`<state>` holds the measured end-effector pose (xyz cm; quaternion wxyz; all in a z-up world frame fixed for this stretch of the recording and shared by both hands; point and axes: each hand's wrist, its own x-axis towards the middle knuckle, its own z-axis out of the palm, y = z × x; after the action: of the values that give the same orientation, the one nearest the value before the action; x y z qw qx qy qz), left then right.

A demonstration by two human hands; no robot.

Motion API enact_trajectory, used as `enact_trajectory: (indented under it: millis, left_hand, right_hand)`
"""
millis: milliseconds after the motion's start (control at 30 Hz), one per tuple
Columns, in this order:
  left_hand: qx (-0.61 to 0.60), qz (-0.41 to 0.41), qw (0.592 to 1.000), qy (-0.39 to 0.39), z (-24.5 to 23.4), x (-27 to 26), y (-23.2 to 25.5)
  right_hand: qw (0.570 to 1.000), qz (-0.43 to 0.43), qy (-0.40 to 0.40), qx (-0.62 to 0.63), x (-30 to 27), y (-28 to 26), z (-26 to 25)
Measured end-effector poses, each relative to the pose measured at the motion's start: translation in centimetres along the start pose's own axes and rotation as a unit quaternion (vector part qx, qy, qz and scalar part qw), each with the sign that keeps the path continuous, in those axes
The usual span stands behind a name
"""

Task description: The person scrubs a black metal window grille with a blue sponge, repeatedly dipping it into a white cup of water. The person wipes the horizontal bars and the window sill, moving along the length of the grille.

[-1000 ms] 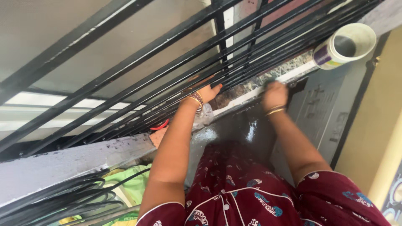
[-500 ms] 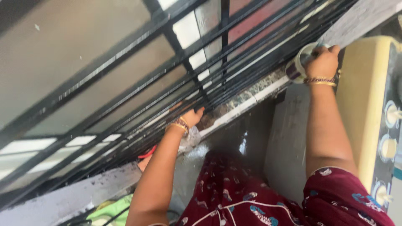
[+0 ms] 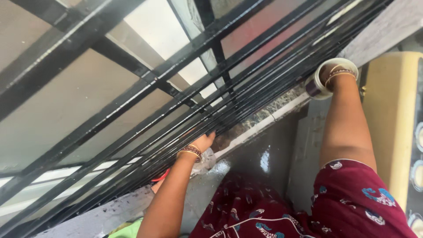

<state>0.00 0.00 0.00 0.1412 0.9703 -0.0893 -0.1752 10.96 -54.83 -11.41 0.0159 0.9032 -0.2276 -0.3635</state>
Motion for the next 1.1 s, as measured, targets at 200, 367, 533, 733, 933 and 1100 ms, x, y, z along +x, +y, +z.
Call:
enact_trajectory:
  millis: [200, 367, 533, 733, 933, 1100]
  left_hand:
    - [0.02, -0.018, 0.999, -0.04, -2.2, -0.7, 1.6]
    - [0.002, -0.01, 1.0, -0.025, -3.5, -1.2, 2.2]
    - [0.017, -0.005, 0.999, -0.035, -3.8, -1.4, 2.3]
    - [0.007, -0.001, 0.999, -0.041, -3.2, -1.3, 1.8]
    - [-0.005, 0.012, 0.999, -0.036, -3.4, -1.9, 1.2]
    - [0.013, 0.04, 0.998, -0.041, -3.7, -2.3, 0.8]
  right_hand:
    - [0.958, -0.065, 0.257, 0.107, -2.7, 1.7, 1.8]
    - [0.9, -0.087, 0.401, 0.148, -6.7, -1.7, 3.6]
    - [0.928, -0.044, 0.335, 0.158, -8.9, -2.7, 2.6]
    - [0.942, -0.014, 0.31, 0.128, -7.9, -2.7, 2.9]
    - [0.935, -0.018, 0.335, 0.117, -7.6, -2.6, 2.6]
    - [0.904, -0.085, 0.403, 0.111, -10.5, -2.6, 2.1]
